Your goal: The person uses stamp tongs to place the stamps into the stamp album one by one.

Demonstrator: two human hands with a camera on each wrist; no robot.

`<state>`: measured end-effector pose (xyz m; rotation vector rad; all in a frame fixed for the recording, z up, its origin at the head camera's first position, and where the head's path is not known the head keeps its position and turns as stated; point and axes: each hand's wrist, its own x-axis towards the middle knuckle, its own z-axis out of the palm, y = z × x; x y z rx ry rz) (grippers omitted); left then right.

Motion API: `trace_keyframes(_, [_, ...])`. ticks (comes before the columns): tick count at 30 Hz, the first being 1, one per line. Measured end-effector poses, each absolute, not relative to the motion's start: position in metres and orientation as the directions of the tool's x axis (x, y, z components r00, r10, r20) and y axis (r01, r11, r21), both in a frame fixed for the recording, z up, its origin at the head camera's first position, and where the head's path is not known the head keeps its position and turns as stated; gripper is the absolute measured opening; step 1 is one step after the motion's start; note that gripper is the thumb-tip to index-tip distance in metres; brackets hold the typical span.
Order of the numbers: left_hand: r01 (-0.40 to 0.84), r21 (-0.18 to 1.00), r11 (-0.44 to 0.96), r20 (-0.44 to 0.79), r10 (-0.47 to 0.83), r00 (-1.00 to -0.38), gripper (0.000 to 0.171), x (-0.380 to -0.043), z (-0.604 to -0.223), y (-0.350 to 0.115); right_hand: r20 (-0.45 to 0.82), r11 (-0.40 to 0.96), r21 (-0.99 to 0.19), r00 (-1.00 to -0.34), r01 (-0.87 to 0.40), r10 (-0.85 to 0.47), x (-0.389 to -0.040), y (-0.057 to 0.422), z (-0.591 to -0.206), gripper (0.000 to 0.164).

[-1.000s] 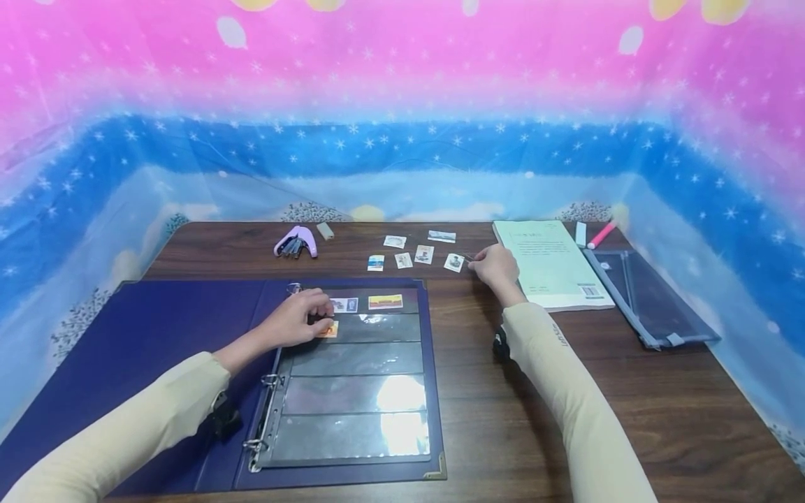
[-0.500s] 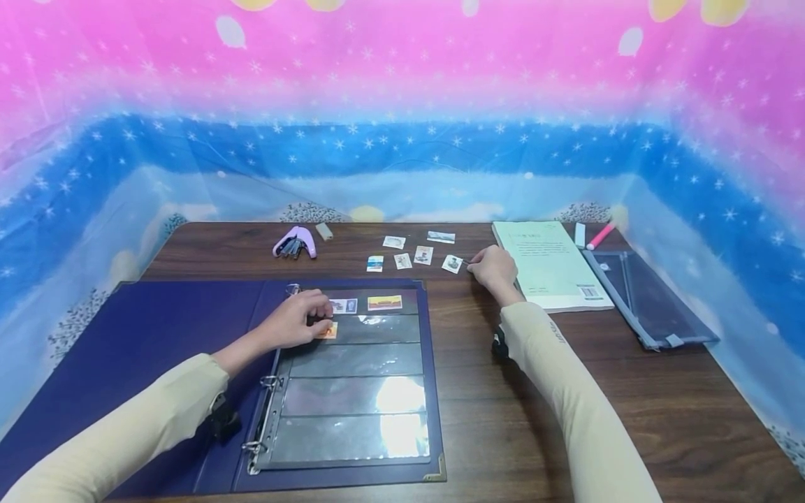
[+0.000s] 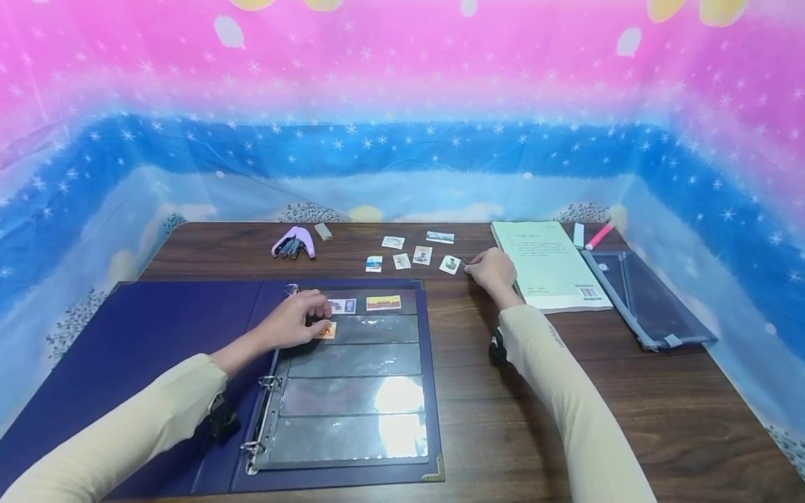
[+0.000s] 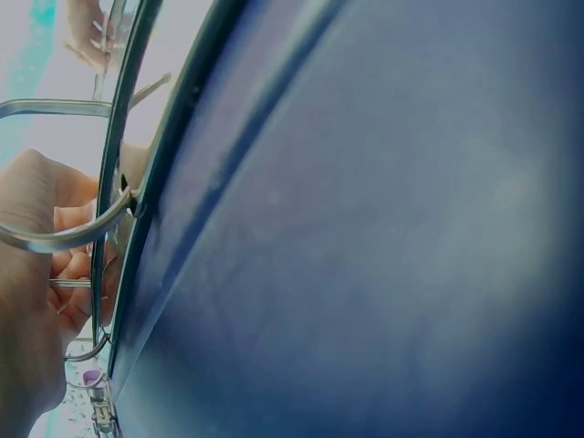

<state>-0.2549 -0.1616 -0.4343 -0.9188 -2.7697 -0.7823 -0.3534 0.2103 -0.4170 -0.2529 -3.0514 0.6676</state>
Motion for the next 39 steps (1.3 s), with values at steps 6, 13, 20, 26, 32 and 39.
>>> trace_keyframes(6, [0.579, 0.444, 0.683, 0.264, 0.518, -0.814, 0.008, -0.254, -0.433, -0.162, -0.007, 0.909, -0.401, -0.992, 0.116, 0.123, -0.352, 0.204, -0.416, 0.026])
trace_keyframes(13, [0.587, 0.444, 0.677, 0.26, 0.53, -0.807, 0.008, -0.255, -0.435, -0.161, 0.01, 0.913, -0.392, -0.992, 0.111, 0.125, -0.352, 0.204, -0.419, 0.021])
trace_keyframes(20, [0.581, 0.455, 0.675, 0.258, 0.525, -0.811, 0.007, -0.254, -0.434, -0.161, 0.015, 0.907, -0.409, -0.993, 0.099, 0.115, -0.356, 0.208, -0.42, 0.02])
trace_keyframes(26, [0.59, 0.443, 0.675, 0.268, 0.529, -0.805, 0.008, -0.256, -0.434, -0.161, 0.032, 0.905, -0.418, -0.995, 0.076, 0.098, -0.356, 0.209, -0.417, 0.021])
trace_keyframes(32, [0.588, 0.441, 0.678, 0.262, 0.529, -0.807, 0.008, -0.257, -0.434, -0.16, 0.109, 0.889, -0.457, -0.992, 0.012, 0.069, -0.345, 0.202, -0.409, 0.019])
trace_keyframes(39, [0.572, 0.449, 0.686, 0.255, 0.515, -0.818, 0.007, -0.254, -0.433, -0.16, 0.203, 0.841, -0.529, -0.979, -0.11, -0.001, -0.324, 0.178, -0.395, 0.016])
